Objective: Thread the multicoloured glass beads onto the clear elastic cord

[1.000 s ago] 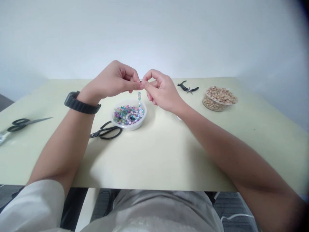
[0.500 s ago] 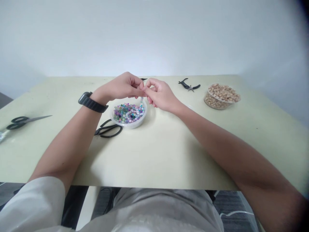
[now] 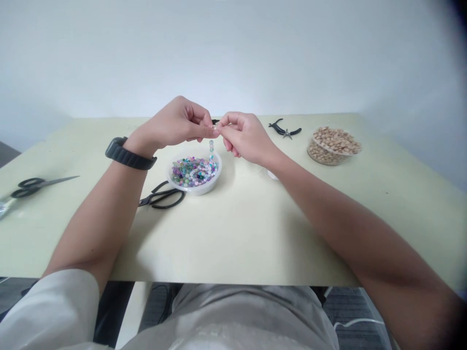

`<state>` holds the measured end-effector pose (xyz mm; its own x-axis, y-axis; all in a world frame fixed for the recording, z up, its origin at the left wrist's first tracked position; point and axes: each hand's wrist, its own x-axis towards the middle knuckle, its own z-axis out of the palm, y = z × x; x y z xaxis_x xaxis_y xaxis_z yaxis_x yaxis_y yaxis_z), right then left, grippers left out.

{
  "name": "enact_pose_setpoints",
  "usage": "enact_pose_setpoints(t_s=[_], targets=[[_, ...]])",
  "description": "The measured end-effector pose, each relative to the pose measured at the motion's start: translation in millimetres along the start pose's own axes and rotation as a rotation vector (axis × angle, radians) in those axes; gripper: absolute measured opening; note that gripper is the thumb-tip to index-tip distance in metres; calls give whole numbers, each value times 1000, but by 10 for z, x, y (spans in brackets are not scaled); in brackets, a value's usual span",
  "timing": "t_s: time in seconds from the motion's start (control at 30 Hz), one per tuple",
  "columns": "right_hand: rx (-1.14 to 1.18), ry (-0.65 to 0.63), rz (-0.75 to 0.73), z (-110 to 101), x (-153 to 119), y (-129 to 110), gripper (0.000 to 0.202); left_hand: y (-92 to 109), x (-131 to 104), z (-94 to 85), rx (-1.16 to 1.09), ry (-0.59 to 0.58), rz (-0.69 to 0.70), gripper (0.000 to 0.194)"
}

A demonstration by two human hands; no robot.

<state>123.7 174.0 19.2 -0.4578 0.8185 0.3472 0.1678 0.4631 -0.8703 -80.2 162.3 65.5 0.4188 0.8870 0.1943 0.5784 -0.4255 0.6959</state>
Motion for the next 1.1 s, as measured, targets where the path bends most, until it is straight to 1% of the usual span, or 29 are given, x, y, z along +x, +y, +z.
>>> enact_pose_setpoints(t_s=[0.17,0.37,0.5,0.6,0.7,0.87,0.97,1.1], targets=[[-21,-26,-20,-6,0,5,12,46,-24,-18,7,37,-3,18],[-43,-112,-74,37,-12,30,6,45,-43,-62,10,31,9,18],[-40,-118,-71,53,-31,-1,7,58,-55,-87,9,27,8,22],[-15,-115,-53,61,-40,-32,9,78,-63,-89,4,11,-6,25],[47,-99,-2,66,-35,-50,9,95,-71,-99,5,24,-4,27],[150,-66,72,73,-22,-64,9,107,-85,-138,37,-22,-1,26],[178,-65,84,84,-32,-95,7,112,-86,-136,49,24,2,25],[191,-84,96,95,-52,-143,7,144,-86,-115,30,56,20,21]])
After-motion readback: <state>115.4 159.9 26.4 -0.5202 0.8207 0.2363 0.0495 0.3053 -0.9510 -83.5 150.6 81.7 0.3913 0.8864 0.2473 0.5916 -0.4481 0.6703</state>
